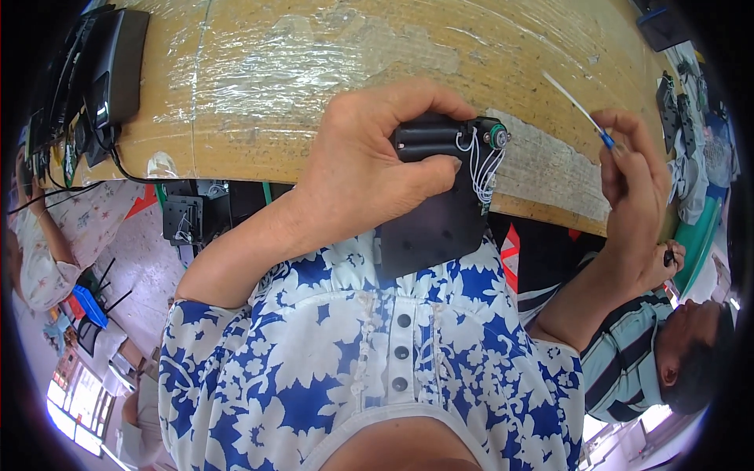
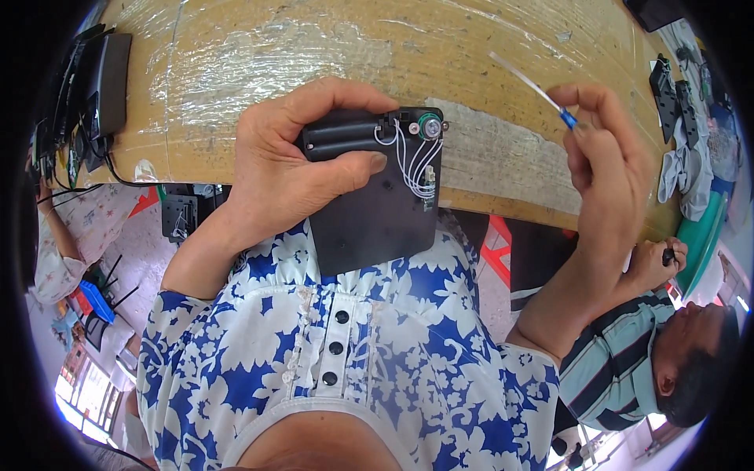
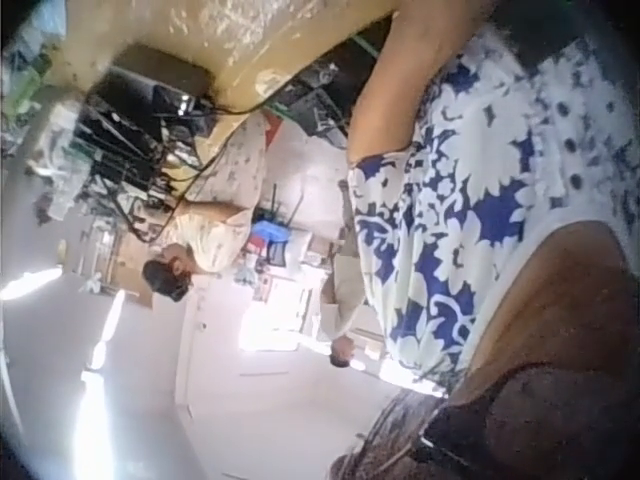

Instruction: The person assembles small electronic components and wires into a plastic housing, securing them with a screwdriver.

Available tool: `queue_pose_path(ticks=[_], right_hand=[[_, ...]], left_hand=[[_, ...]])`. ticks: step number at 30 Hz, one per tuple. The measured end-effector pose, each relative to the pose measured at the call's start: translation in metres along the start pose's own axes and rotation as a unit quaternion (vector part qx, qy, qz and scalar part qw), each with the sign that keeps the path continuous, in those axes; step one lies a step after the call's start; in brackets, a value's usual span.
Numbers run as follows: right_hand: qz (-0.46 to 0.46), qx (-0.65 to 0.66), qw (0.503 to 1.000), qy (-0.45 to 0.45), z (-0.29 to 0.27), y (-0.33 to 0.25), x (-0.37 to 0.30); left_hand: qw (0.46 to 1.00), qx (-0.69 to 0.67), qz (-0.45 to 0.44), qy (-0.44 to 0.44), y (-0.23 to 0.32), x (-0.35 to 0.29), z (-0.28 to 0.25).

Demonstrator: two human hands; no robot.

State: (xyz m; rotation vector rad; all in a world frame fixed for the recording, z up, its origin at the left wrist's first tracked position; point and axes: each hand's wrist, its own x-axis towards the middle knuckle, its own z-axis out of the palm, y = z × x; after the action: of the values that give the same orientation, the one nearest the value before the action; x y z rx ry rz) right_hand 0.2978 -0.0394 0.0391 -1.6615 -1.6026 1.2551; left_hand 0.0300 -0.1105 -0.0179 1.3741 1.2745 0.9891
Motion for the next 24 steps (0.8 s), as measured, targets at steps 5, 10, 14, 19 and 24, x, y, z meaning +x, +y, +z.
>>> queue_pose_path(ticks=[5,10,14,19,24], right_hand=[[-0.1,-0.091,0.991,0.019,0.009,-0.003,-0.01],[-0.218,-0.226,0.949,-0.01,0.007,-0.002,-0.01],[-0.196,-0.306,0.931,-0.04,0.016,-0.003,0.001],[-0.201,-0.148,0.967,-0.058,0.016,-0.017,-0.001],[-0.253,-0.189,0.932,-0.179,0.024,-0.033,-0.005]], left_hand=[[0.999,-0.022,-0.025,-0.015,0.001,0.002,0.001],[0.999,-0.015,-0.002,-0.033,-0.002,0.003,0.0],[0.998,-0.03,-0.046,-0.019,0.0,-0.001,0.0],[0.996,-0.031,-0.064,-0.048,0.005,0.004,-0.002],[0.998,-0.029,-0.043,-0.031,0.002,0.002,-0.001]])
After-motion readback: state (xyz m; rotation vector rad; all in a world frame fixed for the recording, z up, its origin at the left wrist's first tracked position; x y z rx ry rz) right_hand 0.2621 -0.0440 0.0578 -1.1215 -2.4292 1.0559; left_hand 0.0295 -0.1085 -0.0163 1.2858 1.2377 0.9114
